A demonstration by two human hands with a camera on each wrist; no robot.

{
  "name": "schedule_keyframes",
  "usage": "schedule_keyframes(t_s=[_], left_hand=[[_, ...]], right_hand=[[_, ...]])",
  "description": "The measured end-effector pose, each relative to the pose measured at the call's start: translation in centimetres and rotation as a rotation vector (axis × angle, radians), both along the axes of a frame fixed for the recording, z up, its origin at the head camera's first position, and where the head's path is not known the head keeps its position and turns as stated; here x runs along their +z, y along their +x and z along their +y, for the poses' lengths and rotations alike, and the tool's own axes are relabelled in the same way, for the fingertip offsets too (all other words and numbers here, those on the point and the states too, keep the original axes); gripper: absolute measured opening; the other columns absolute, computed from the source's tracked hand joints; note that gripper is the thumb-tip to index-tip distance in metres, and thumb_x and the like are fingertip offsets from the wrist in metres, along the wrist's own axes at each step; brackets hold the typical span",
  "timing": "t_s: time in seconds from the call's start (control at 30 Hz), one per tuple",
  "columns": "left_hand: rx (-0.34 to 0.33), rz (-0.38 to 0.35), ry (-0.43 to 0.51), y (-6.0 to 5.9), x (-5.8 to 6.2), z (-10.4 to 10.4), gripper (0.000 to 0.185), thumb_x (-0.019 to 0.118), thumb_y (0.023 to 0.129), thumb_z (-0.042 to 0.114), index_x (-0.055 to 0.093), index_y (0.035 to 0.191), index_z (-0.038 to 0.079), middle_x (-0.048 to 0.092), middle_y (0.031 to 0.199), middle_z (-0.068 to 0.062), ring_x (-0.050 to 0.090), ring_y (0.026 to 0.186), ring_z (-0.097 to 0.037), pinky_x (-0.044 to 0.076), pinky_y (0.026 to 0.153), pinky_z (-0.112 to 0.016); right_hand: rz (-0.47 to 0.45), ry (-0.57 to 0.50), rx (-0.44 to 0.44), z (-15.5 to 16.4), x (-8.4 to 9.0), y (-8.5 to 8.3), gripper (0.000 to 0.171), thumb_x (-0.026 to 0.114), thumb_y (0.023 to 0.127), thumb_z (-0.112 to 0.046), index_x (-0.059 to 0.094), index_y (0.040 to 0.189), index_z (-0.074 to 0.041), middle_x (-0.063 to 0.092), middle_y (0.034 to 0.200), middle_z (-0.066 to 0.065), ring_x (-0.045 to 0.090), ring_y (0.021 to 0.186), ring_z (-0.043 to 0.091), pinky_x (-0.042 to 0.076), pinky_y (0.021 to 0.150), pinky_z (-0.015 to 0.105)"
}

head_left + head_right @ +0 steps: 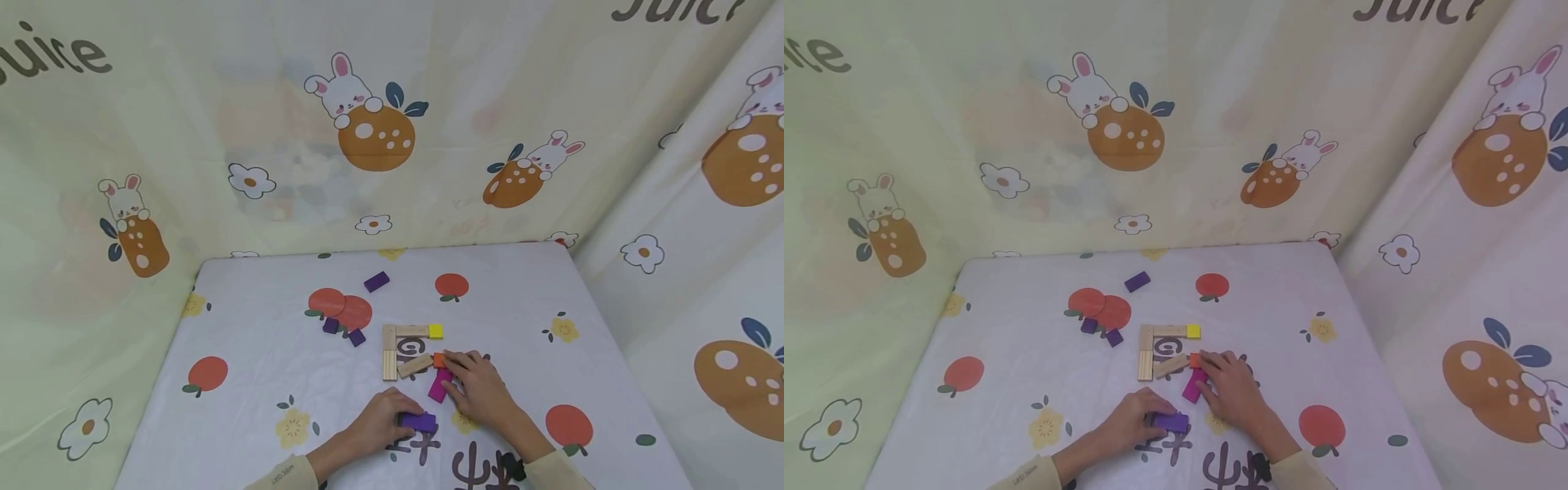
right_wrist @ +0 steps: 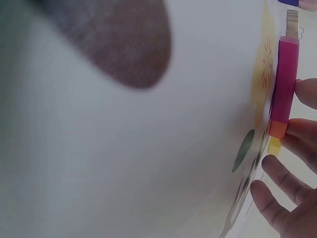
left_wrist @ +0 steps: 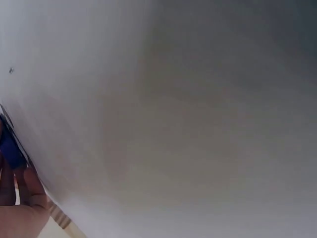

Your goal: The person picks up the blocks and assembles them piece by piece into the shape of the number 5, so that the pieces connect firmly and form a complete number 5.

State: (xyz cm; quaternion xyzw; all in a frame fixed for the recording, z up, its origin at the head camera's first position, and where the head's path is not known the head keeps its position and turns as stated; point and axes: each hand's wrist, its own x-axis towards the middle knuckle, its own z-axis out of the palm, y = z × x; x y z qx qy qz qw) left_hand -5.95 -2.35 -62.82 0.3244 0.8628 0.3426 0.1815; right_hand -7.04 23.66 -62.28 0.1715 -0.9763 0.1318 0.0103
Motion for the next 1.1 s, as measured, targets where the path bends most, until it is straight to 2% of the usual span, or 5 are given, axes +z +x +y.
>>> schedule_keyframes(t_s=[0.1, 0.23, 0.47, 0.73, 1.1], left_hand=[[-0.003, 0.0, -0.019, -0.2, 0.2, -0.1, 0.039, 0.087, 0.088, 0.025, 0.077, 0.126, 0.023, 0.077, 0.125, 0.013, 0.063, 0.115, -0.001, 0.056, 0.098, -0.021], [0.047, -0.054, -0.046, -0.6, 1.2, -0.4, 0.048, 0.089, 0.086, 0.029, 0.075, 0.131, 0.022, 0.075, 0.126, 0.011, 0.064, 0.116, -0.003, 0.057, 0.101, -0.026], [0.122, -0.162, -0.07, -0.4, 2.2, -0.3, 0.044, 0.091, 0.083, 0.02, 0.078, 0.125, 0.016, 0.074, 0.108, 0.009, 0.056, 0.091, 0.001, 0.051, 0.081, -0.018], [0.169, -0.12, -0.097, 0.8, 1.6, 0.3, 0.033, 0.089, 0.083, 0.014, 0.082, 0.116, 0.013, 0.073, 0.102, 0.005, 0.057, 0.088, 0.001, 0.05, 0.076, -0.019], [0.191, -0.121, -0.053, 0.4, 1.9, 0.7, 0.032, 0.089, 0.084, 0.011, 0.082, 0.115, 0.008, 0.074, 0.101, 0.001, 0.054, 0.08, 0.0, 0.047, 0.067, -0.015]], right_hand=[[0.007, -0.004, 0.002, 0.0, 0.0, 0.0, 0.058, 0.077, 0.095, -0.043, 0.067, 0.144, -0.013, 0.065, 0.15, 0.0, 0.06, 0.121, 0.022, 0.058, 0.101, 0.046], [0.007, -0.006, 0.007, 0.0, -0.1, 0.0, 0.057, 0.076, 0.096, -0.043, 0.067, 0.144, -0.013, 0.065, 0.15, 0.0, 0.06, 0.12, 0.021, 0.058, 0.101, 0.045], [-0.002, 0.006, -0.011, -0.1, 0.0, 0.0, 0.058, 0.077, 0.095, -0.044, 0.067, 0.144, -0.014, 0.065, 0.15, -0.001, 0.06, 0.121, 0.021, 0.057, 0.102, 0.045], [0.021, 0.005, -0.008, -0.1, -0.2, 0.0, 0.057, 0.078, 0.094, -0.043, 0.068, 0.143, -0.014, 0.066, 0.149, -0.001, 0.06, 0.119, 0.02, 0.058, 0.1, 0.044], [0.007, 0.006, -0.007, 0.0, -0.2, 0.1, 0.057, 0.076, 0.096, -0.042, 0.067, 0.144, -0.014, 0.065, 0.151, 0.0, 0.06, 0.12, 0.021, 0.058, 0.102, 0.045]])
